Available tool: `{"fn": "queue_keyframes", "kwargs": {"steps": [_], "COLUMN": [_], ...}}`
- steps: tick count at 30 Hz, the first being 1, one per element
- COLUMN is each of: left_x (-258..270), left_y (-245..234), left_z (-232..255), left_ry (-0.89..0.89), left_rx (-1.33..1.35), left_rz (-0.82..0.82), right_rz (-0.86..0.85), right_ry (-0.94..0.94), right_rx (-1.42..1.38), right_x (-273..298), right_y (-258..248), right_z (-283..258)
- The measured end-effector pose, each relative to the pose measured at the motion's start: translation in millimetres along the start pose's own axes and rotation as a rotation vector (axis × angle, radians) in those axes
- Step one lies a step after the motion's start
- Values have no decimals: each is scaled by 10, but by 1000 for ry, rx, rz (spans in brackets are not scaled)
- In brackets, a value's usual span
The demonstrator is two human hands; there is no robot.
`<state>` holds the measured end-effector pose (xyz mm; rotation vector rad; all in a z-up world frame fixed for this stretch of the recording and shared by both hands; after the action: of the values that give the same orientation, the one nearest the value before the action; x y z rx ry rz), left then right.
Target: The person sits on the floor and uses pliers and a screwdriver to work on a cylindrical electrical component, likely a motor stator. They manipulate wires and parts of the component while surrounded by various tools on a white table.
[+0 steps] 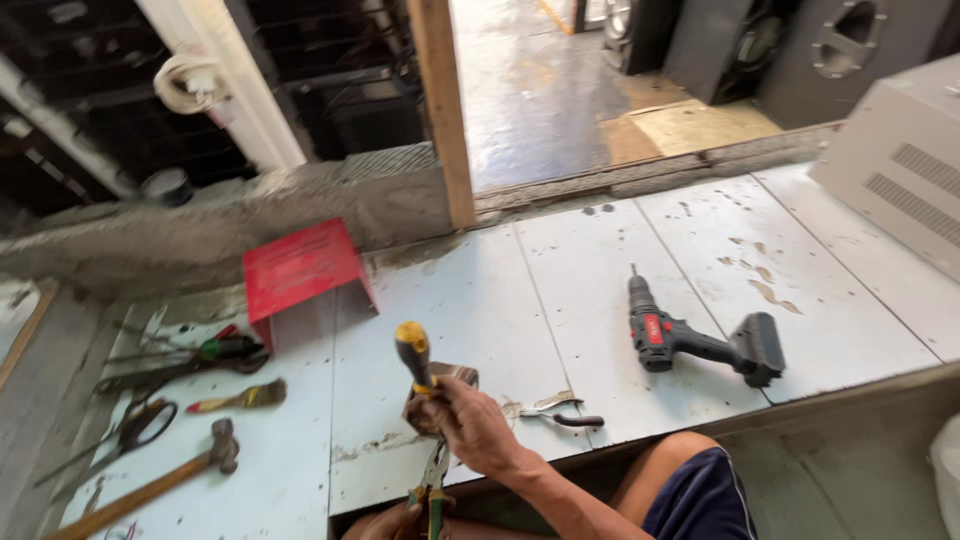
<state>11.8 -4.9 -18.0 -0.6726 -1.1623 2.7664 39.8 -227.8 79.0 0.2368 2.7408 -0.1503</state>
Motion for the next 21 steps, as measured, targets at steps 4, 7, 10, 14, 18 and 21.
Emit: {"fn": "queue_keyframes", "kwargs": {"steps": [4,7,10,14,18,21], "left_x": [-204,-218,-95,18,-26,-4], "left_y": [164,252,426,410,184,221], "left_z": [-29,-80,-321,-226,67,41], "left_ry": [-488,-950,-1136,-897,-938,-919], "left_rx": [468,867,1198,1345,1231,1357], "left_rz": [-369,-642,-983,-1083,-954,-988], "right_rz": [19,40,10,-124,-132,-94], "right_ry": [80,47,-61,20,138,120], "right_rx": [202,115,21,-215,-92,-36], "right_x": [6,-4,-35,-31,-81,-93], "right_y": [22,8,-32,7,19,-47], "right_z": [18,88,109,30,119,58]}}
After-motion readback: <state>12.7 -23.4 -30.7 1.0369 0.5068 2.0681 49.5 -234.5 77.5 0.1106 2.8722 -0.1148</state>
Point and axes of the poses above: each hand's wrist, its own x-axis away from the middle knuckle, its own y-axis out of the palm, z = x × y, the point moved 3 cm from there along -x, towards the middle knuckle, and after that the axes turned 11 degrees about -x, right-handed, at the moved point
